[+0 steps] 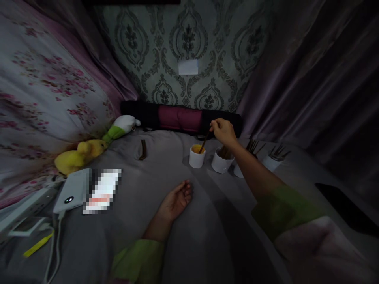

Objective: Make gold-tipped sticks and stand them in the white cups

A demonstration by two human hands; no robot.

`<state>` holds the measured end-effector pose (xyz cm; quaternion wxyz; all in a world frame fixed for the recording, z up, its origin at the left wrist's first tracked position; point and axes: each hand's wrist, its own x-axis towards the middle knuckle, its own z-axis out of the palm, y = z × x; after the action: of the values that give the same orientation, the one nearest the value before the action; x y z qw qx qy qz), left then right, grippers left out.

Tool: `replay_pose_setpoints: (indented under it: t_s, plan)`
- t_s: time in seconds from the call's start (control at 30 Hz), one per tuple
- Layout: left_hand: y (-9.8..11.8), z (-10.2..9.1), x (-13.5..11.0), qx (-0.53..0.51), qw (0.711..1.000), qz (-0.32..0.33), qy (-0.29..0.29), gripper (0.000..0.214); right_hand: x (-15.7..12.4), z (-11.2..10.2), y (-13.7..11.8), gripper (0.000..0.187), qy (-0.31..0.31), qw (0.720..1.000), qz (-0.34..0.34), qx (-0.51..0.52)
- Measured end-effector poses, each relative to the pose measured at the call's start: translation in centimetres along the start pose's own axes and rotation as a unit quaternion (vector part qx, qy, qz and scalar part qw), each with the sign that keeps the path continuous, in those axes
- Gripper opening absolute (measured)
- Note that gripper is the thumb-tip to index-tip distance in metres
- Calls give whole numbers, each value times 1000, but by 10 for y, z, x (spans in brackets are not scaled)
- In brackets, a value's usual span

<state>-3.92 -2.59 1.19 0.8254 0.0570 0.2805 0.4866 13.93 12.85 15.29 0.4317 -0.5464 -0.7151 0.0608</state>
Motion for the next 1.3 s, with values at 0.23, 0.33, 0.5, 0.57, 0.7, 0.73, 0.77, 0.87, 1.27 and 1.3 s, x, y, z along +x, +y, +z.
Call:
replay_pose_setpoints:
  t_s: [0.23, 0.33, 0.5, 0.57, 0.7, 0.73, 0.77, 0.87, 1.27, 1.3]
  plan:
    - [0, -1, 0, -4, 1000, 3, -11, 13, -4, 8, 1, 26, -34, 999, -8, 0]
    - [0, 0, 0, -14, 1000, 1, -15, 13, -6, 12, 1, 26, -51, 999, -9, -4]
    - [-1, -1, 0, -29, 999, 0, -28, 12, -6, 20, 3, 27, -85, 996, -11, -11]
    - [-1, -2, 0, -28, 999, -2, -32, 12, -6, 24, 5, 27, -96, 995, -12, -8]
    - [0, -3, 1, -26, 999, -5, -40, 11, -6, 31, 6, 26, -110, 994, -9, -11]
    - [0, -3, 1, -28, 999, -5, -39, 11, -6, 32, 6, 26, -115, 993, -7, -14]
    - [0, -3, 1, -31, 999, -7, -39, 11, -6, 33, 5, 26, -120, 993, -4, -18]
    - [0, -3, 2, -36, 999, -11, -29, 10, -5, 34, 3, 26, -136, 990, 8, -32]
    - [-1, -8, 5, -36, 998, -8, -51, 10, -1, 43, 6, 25, -155, 987, 24, -47]
    - [-1, -8, 5, -38, 998, -8, -58, 10, -1, 44, 7, 25, -154, 987, 27, -47]
